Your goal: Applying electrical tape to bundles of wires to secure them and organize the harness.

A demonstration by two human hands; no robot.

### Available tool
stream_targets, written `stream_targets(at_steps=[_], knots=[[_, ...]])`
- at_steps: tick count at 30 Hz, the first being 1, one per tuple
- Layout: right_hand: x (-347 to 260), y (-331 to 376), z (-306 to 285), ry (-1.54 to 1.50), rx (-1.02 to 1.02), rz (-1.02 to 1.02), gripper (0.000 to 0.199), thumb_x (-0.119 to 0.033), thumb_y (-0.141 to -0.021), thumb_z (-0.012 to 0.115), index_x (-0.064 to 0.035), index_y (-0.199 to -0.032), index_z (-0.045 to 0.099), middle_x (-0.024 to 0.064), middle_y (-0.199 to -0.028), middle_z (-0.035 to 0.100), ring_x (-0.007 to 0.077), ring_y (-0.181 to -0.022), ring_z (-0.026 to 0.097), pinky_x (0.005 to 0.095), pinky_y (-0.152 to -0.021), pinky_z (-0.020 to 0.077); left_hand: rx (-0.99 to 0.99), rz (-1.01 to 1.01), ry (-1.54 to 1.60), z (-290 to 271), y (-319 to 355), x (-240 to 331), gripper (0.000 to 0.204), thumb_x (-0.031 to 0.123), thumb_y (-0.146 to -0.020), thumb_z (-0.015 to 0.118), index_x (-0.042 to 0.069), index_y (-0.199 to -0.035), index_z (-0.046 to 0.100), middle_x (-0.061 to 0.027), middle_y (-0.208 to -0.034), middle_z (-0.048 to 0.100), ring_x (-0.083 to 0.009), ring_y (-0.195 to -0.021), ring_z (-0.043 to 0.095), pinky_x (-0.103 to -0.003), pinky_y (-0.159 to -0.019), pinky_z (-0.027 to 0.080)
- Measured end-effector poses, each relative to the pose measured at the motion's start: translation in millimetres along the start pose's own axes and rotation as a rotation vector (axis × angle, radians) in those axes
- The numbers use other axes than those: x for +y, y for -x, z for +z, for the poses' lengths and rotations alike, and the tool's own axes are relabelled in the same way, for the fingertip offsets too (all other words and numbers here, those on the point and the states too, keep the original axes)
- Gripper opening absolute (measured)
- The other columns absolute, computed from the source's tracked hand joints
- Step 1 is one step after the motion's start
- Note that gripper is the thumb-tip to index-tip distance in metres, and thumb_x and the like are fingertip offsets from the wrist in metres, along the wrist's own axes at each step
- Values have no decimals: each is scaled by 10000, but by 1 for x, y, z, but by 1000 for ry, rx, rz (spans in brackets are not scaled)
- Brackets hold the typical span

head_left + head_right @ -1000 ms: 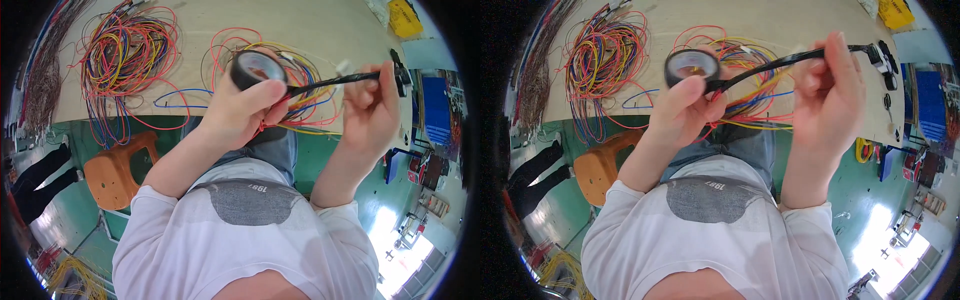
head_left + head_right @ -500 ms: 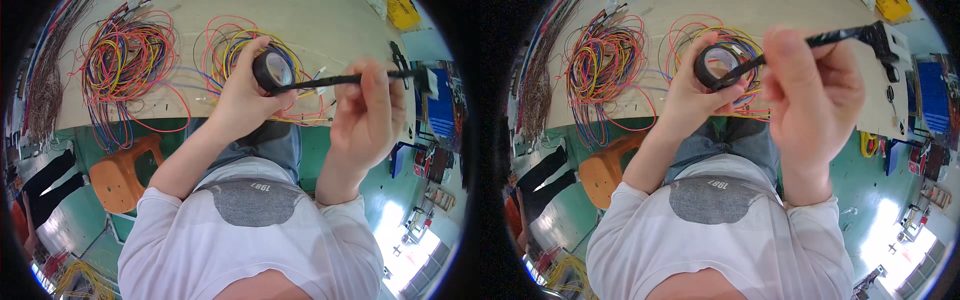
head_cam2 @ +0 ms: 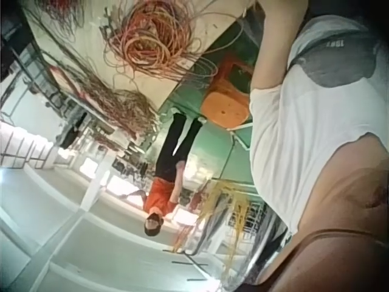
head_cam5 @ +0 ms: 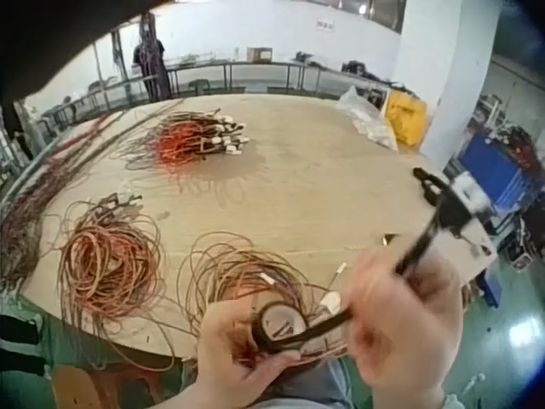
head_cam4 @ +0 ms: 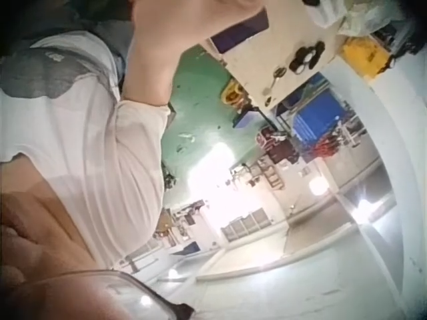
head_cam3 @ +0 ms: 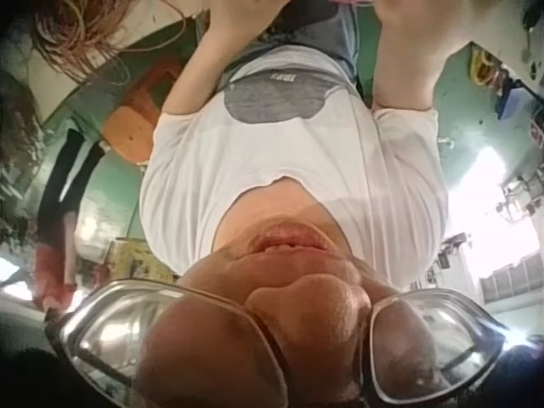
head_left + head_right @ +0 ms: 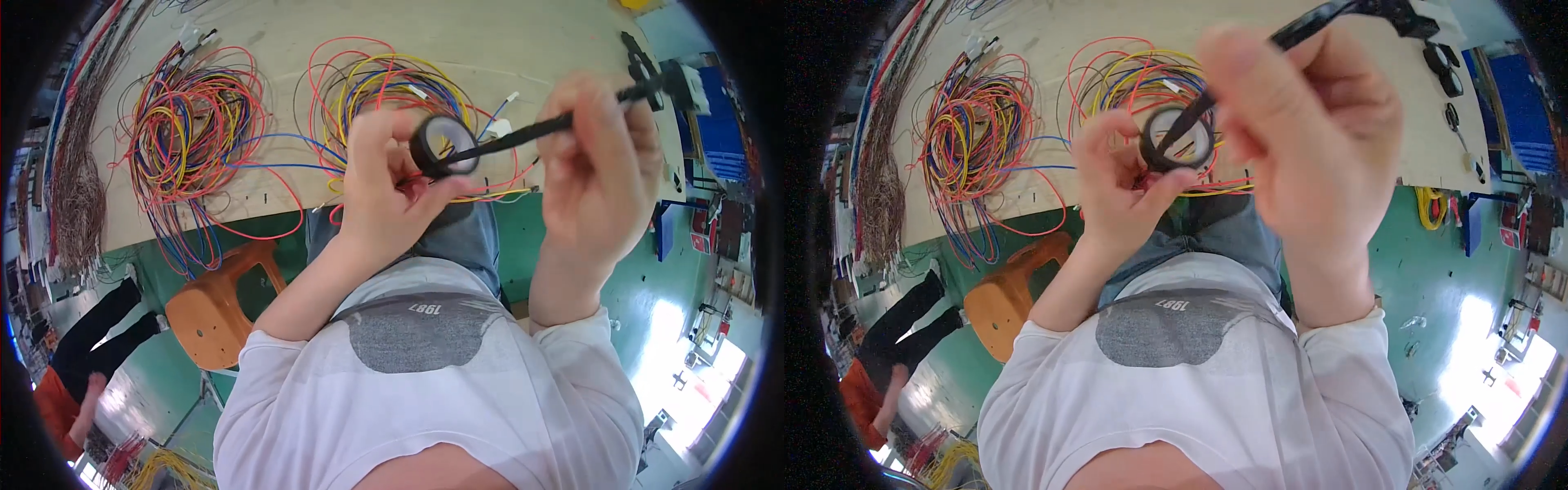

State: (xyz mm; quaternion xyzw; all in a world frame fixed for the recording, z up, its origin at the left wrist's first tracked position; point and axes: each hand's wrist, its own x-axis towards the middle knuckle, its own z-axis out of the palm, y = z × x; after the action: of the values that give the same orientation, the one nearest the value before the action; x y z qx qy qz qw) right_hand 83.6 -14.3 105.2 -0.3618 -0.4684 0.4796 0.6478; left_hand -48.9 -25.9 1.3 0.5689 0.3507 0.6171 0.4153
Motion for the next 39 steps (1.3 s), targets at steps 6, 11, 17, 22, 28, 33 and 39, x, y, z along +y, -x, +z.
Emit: stream_targets(at_steps=[6, 11, 17, 22, 28, 33, 39], knots=[[10, 3, -7, 77, -120, -7, 109, -79, -845, 522, 28, -835, 541, 118, -732, 552, 87, -492, 440, 175, -424, 331, -16, -568, 122, -10, -23, 10, 699, -68, -689, 646, 69, -1253, 257, -118, -918, 559, -108, -698, 581, -203, -509, 464], [18, -27, -30, -176, 146, 176, 149, -124, -844, 551, 25, -853, 558, 70, -656, 558, 77, -488, 455, 182, -459, 330, 115, -582, 909, -20, -18, 2, 547, -25, -661, 597, 63, -1162, 395, -117, -897, 538, -144, -602, 531, -239, -483, 437], [21, -56, -23, -171, 253, 482, 138, -103, -799, 610, -13, -726, 535, 13, -542, 503, 75, -404, 441, 162, -386, 331, -321, 209, -15, -23, -4, -3, 520, 408, -663, 681, 7, -950, 516, -100, -842, 454, -159, -692, 454, -243, -608, 373], [19, -29, -30, 191, -83, 117, 176, -133, -833, 566, 33, -892, 566, 68, -688, 565, 91, -531, 487, 187, -483, 364, -244, -349, -139, -10, -7, 11, 102, 4, -775, 599, -10, -867, 558, -46, -738, 481, -86, -620, 454, -197, -545, 361], [61, 45, -20, 691, -212, -35, 190, -129, -735, 644, -45, -864, 533, 60, -697, 552, 199, -669, 547, 321, -606, 430, -94, -33, -340, -10, -4, 0, 73, 7, -769, 601, -15, -836, 581, -71, -780, 528, -126, -662, 504, -222, -573, 393], [65, 44, -19, 646, -320, -76, 333, -168, -736, 632, -65, -1027, 509, 56, -735, 562, 249, -714, 537, 370, -674, 384, -72, -90, -316, -13, -4, 23, 79, 53, -792, 591, -20, -822, 586, -73, -766, 537, -148, -691, 508, -230, -604, 397], [64, 46, -19, 806, -421, -223, 386, -212, -748, 617, -50, -1074, 490, 48, -697, 568, 222, -672, 556, 351, -670, 374, -97, -148, -261, -21, 0, 24, 97, 64, -790, 602, -17, -814, 555, -84, -779, 528, -153, -693, 501, -234, -614, 400]])
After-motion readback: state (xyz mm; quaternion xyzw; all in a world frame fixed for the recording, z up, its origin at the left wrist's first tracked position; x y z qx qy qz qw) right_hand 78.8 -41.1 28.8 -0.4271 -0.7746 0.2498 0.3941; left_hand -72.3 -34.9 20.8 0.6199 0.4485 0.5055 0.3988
